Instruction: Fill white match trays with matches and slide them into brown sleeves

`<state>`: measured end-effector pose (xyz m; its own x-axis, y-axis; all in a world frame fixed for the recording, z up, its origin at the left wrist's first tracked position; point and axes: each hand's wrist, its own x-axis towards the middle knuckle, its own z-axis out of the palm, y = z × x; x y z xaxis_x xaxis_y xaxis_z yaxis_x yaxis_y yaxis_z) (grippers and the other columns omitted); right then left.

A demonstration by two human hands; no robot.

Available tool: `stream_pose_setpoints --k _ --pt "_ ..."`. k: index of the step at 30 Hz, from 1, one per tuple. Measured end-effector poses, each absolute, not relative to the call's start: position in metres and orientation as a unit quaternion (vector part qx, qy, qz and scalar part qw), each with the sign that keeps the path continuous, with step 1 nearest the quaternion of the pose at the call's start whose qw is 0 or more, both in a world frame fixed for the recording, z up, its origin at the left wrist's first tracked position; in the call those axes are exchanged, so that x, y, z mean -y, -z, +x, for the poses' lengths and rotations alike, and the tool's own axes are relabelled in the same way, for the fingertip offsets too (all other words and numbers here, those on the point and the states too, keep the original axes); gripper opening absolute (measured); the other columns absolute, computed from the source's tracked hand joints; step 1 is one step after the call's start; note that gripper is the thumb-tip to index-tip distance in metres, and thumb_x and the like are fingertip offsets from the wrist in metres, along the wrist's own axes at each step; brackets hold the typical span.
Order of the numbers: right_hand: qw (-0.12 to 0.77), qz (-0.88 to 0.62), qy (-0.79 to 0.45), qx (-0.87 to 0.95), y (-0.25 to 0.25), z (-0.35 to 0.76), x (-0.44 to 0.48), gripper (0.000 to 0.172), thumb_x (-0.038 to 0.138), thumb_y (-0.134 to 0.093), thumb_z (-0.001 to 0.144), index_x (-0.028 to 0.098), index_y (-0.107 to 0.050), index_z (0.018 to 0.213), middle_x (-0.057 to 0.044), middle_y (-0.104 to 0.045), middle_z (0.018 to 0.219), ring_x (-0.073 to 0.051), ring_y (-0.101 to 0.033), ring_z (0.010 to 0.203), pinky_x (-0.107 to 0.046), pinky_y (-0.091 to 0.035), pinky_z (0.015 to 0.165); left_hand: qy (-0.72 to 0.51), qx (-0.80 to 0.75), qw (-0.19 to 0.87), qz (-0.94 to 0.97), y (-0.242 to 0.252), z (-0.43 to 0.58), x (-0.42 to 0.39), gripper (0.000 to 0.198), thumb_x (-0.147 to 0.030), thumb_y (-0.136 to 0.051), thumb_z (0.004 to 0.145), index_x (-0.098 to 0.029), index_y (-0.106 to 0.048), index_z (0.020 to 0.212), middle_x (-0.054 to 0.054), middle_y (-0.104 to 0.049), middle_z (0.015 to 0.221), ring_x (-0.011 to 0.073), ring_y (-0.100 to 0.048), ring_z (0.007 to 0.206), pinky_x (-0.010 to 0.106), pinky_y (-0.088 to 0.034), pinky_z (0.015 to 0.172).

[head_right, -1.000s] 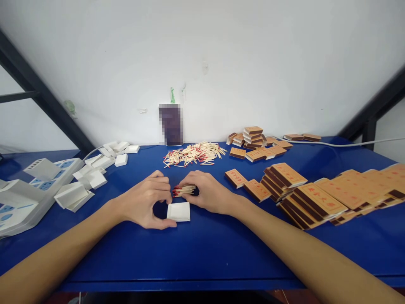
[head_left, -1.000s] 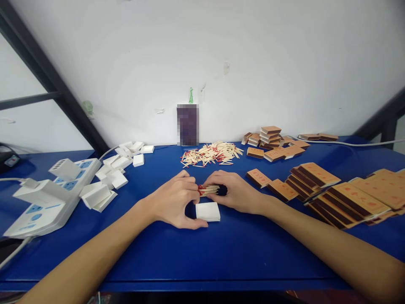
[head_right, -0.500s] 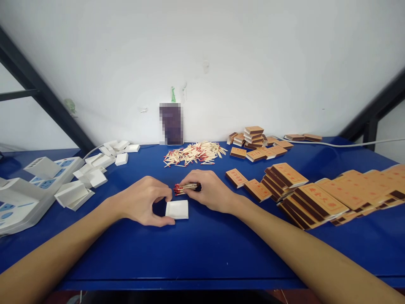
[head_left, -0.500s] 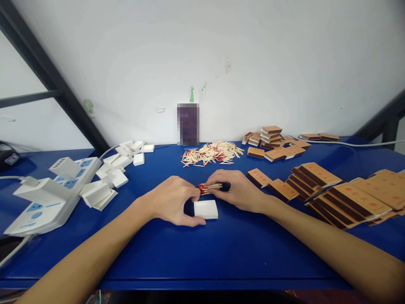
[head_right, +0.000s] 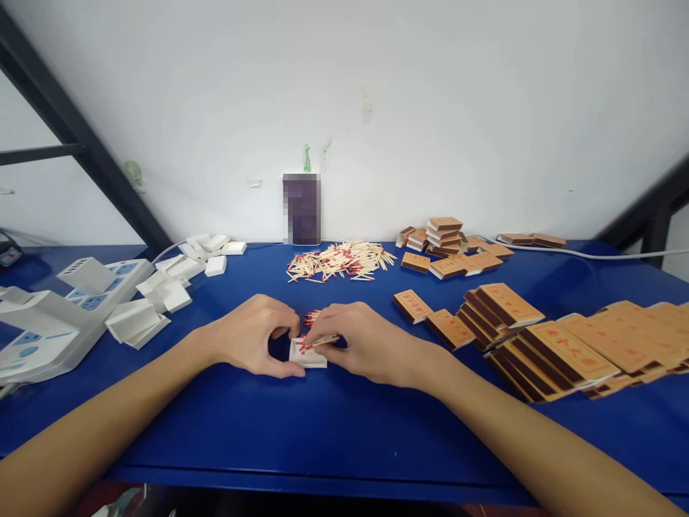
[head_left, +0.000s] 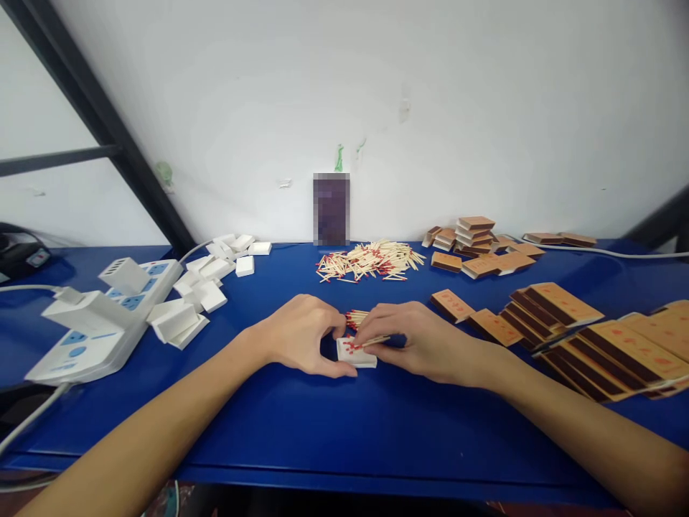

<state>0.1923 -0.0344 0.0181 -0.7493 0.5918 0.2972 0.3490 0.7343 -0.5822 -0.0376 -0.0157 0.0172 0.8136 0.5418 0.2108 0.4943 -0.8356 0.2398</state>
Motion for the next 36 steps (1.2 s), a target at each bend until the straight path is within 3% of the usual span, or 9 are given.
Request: stream_pose_setpoints --k 6,18,21,25,28,31,36 --pt "0.215 -0.219 -0.239 0.921 -0.012 0.183 0.039 0.018 0.016 -0.056 0.094 0.020 -0.073 0.094 -0.005 -0.072 0.095 -0.017 -0.064 0.091 -0.031 -0.051 0.084 -0.151 -0.263 0.096 0.948 -0.013 -0.035 0.017 0.046 -0.062 -0.070 0.071 -0.017 -0.058 0.067 -0.002 -0.058 0.062 0.0107 -0.049 0.053 0.025 -0.030 0.053" --pt "0.252 -0.277 -0.234 0.897 -0.025 0.195 0.038 0.017 0.025 -0.063 0.090 0.023 -0.071 0.105 -0.002 -0.072 0.100 -0.014 -0.066 0.086 -0.026 -0.050 0.076 -0.153 -0.245 0.038 0.957 -0.017 -0.035 0.020 0.050 -0.067 -0.066 0.073 -0.017 -0.060 0.074 0.000 -0.058 0.068 0.0145 -0.053 0.060 0.027 -0.034 0.055" --pt "0.268 -0.326 -0.177 0.889 -0.027 0.202 0.032 0.013 0.028 -0.060 0.091 0.021 -0.071 0.093 -0.001 -0.071 0.080 -0.013 -0.063 0.070 -0.027 -0.046 0.068 -0.178 -0.221 0.034 0.958 -0.020 -0.032 0.024 0.051 -0.064 -0.067 0.073 -0.016 -0.064 0.090 0.003 -0.061 0.078 0.0169 -0.055 0.069 0.028 -0.039 0.060" --pt "0.260 -0.398 -0.117 0.872 -0.024 0.209 0.022 0.020 0.033 -0.058 0.090 0.020 -0.069 0.079 0.005 -0.052 0.051 -0.010 -0.046 0.048 -0.027 -0.037 0.057 -0.179 -0.182 0.031 0.966 -0.020 -0.026 0.031 0.041 -0.049 -0.068 0.077 -0.017 -0.065 0.101 0.005 -0.064 0.092 0.0186 -0.058 0.078 0.030 -0.044 0.068" --pt "0.237 -0.407 -0.158 0.868 -0.025 0.211 0.020 0.017 0.031 -0.058 0.088 0.020 -0.069 0.081 0.006 -0.047 0.050 -0.009 -0.042 0.046 -0.025 -0.032 0.050 -0.175 -0.166 0.035 0.970 -0.018 -0.023 0.034 0.034 -0.037 -0.067 0.079 -0.018 -0.065 0.107 0.006 -0.066 0.098 0.0194 -0.060 0.084 0.031 -0.046 0.075" --pt "0.197 -0.369 -0.217 0.882 -0.029 0.213 0.022 0.016 0.031 -0.062 0.085 0.019 -0.066 0.075 0.004 -0.053 0.056 -0.009 -0.046 0.050 -0.023 -0.034 0.051 -0.189 -0.160 0.049 0.968 -0.016 -0.021 0.033 0.022 -0.030 -0.064 0.081 -0.017 -0.066 0.100 0.005 -0.067 0.095 0.0187 -0.062 0.084 0.031 -0.047 0.078" --pt "0.156 -0.331 -0.302 0.880 -0.029 0.211 0.024 0.031 0.042 -0.066 0.082 0.019 -0.055 0.065 0.004 -0.053 0.060 -0.009 -0.044 0.053 -0.023 -0.033 0.050 -0.215 -0.178 0.101 0.955 -0.013 -0.024 0.030 0.022 -0.033 -0.069 0.082 -0.016 -0.065 0.095 0.006 -0.067 0.093 0.0170 -0.064 0.081 0.027 -0.048 0.072"
